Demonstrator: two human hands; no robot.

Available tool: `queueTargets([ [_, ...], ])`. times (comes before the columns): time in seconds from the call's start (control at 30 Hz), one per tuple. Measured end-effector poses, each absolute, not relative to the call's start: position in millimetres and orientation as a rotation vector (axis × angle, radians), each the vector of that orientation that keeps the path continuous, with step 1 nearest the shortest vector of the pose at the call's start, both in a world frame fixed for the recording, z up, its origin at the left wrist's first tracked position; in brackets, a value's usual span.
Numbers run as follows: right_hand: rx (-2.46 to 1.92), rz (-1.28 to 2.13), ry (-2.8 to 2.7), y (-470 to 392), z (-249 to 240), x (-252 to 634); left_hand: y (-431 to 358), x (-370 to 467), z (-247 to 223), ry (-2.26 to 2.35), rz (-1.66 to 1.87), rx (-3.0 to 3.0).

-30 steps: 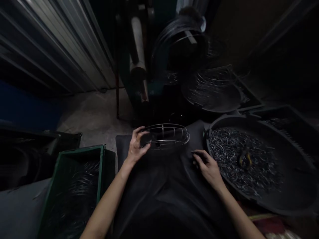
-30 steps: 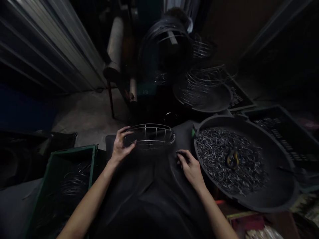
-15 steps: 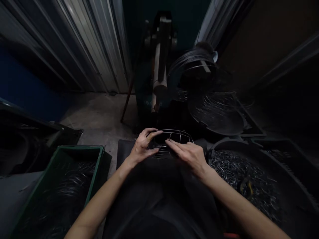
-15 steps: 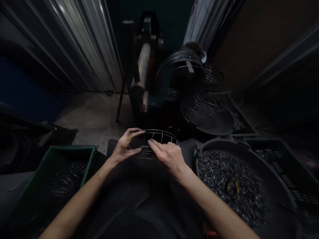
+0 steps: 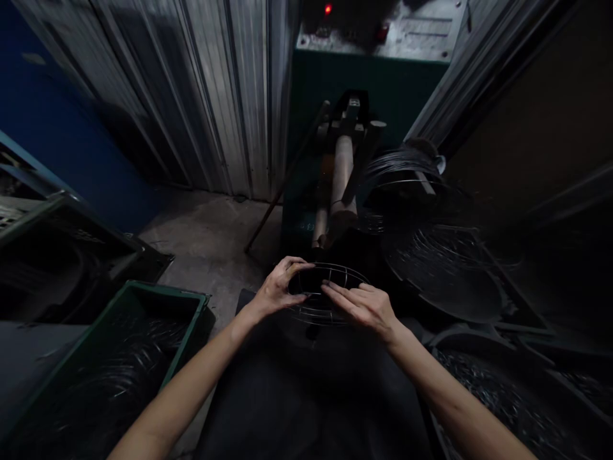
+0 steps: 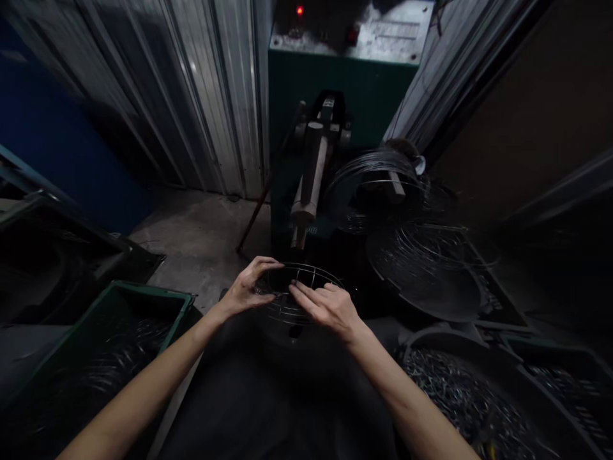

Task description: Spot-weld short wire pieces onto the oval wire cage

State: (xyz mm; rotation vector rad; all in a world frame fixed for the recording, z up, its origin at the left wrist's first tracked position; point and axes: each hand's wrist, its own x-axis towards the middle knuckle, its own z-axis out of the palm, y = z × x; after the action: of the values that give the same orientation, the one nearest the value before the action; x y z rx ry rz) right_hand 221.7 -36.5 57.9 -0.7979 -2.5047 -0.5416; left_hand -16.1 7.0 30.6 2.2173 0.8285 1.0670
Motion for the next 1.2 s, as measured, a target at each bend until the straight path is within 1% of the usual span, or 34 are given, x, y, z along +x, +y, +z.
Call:
queueTargets([
  [0.43, -0.753, -0.709, -2.528, -4.9, 50.9, 226.4, 27.5, -6.3, 7.4, 1.056, 1.124, 2.298],
  [0.8, -0.776, -0.735, -2.509, 13.0, 43.6, 228.9, 51.6, -7.8, 7.5, 1.012, 1.117, 2.335],
  [0.93, -0.867, -0.734, -2.493, 15.9, 38.7, 223.0, 55.2, -12.2, 8.1, 0.965, 1.114, 2.372],
  [1.07, -1.006, -0.715, -2.455, -2.2, 41.4, 219.9, 54.4, -20.4, 0.7, 0.916, 1.086, 2.348],
  [1.13, -1.076, -0.644, -2.374, -29.5, 41.2, 228.5, 53.7, -22.7, -6.9, 0.945, 1.132, 2.260],
  [1.2, -1.242, -0.508, -2.226, -69.9, 33.6, 249.5, 52.4, -22.2, -14.6, 0.988, 1.210, 2.171],
])
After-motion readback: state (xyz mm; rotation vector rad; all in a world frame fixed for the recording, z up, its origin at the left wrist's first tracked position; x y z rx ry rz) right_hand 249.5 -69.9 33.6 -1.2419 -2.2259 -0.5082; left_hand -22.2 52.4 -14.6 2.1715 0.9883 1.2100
